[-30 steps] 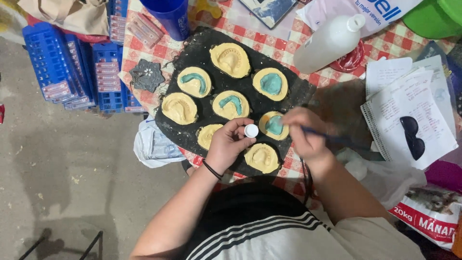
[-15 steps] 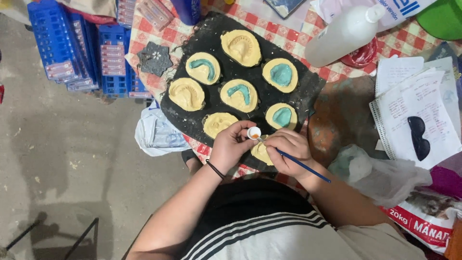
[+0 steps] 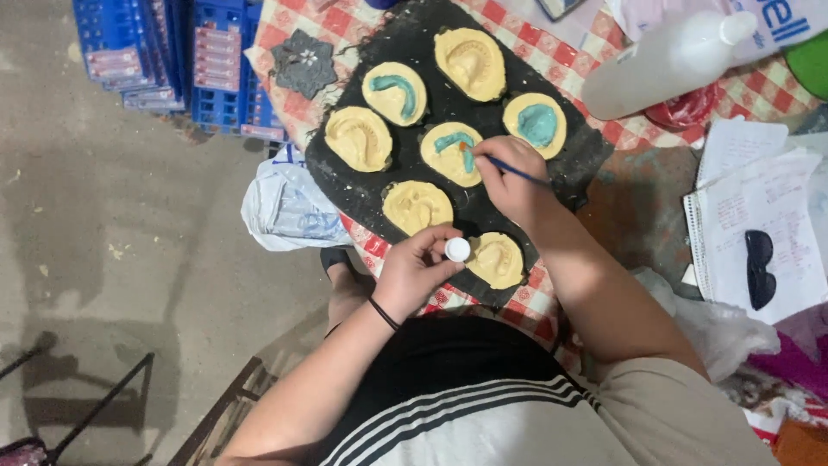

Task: The person paints the inside of several yellow molds with a blue substance using a brush. They dip the brush into a small container and apply the paint to each mold cavity. Later, the person cleans the brush with a cloth.

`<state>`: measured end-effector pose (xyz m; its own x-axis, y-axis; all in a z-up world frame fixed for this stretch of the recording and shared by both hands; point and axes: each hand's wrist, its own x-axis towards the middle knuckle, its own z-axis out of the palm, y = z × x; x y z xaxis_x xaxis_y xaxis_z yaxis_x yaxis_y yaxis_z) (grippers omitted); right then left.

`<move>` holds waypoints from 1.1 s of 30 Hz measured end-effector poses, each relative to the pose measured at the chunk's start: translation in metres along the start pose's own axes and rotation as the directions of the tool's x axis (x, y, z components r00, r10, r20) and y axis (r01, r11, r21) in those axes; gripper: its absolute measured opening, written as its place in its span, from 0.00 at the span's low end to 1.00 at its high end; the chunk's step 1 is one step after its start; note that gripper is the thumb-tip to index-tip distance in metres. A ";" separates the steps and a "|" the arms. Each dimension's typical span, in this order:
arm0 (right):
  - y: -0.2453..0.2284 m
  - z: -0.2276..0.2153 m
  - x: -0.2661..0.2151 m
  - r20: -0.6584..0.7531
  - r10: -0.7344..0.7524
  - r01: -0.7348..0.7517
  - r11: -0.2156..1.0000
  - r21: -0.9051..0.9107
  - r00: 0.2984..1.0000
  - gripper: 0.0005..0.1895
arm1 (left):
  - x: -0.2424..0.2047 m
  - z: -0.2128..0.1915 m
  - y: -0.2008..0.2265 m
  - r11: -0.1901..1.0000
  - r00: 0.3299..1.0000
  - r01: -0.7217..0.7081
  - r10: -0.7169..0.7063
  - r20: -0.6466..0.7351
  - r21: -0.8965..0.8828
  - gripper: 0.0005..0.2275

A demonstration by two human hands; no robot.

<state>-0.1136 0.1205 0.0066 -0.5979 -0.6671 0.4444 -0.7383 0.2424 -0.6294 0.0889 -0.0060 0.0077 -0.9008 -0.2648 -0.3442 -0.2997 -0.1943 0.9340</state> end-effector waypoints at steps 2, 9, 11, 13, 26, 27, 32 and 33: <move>0.008 0.007 -0.002 0.024 -0.088 0.089 0.995 -0.033 0.996 0.04 | -0.002 -0.001 -0.004 1.000 1.000 -0.010 0.010 -0.001 0.014 0.18; -0.001 0.017 0.001 -0.037 -0.209 0.197 0.958 -0.208 0.977 0.06 | -0.006 -0.003 -0.014 1.000 0.999 -0.020 0.019 0.026 0.018 0.18; 0.013 0.023 -0.004 -0.033 -0.216 0.204 0.953 -0.223 0.976 0.06 | -0.009 -0.003 -0.010 0.999 0.999 -0.010 0.009 0.037 0.031 0.18; 0.022 0.024 -0.007 -0.030 -0.225 0.211 0.947 -0.242 0.974 0.06 | -0.010 -0.002 -0.007 0.999 0.999 -0.004 0.002 0.050 0.043 0.18; -0.008 0.020 0.023 0.161 0.551 -0.570 0.814 0.109 0.819 0.06 | -0.013 -0.002 -0.014 0.997 0.998 -0.013 0.009 0.055 0.074 0.19; -0.014 0.021 0.021 0.203 0.567 -0.592 0.801 0.091 0.799 0.05 | -0.013 -0.002 -0.016 0.997 0.999 -0.009 0.006 0.047 0.074 0.19; 0.015 0.035 0.011 0.065 0.461 -0.465 0.869 0.169 0.885 0.06 | -0.014 0.000 -0.013 0.999 0.997 -0.004 0.000 0.081 0.045 0.19; 0.021 0.034 0.008 -0.001 0.407 -0.403 0.904 0.142 0.913 0.07 | -0.015 0.000 -0.011 0.999 0.996 0.003 -0.006 0.089 0.041 0.18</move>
<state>-0.1229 0.0966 -0.0247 -0.8468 -0.5102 0.1503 -0.3824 0.3876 -0.8388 0.1060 0.0003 0.0024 -0.9233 -0.1784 -0.3402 -0.3147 -0.1565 0.9362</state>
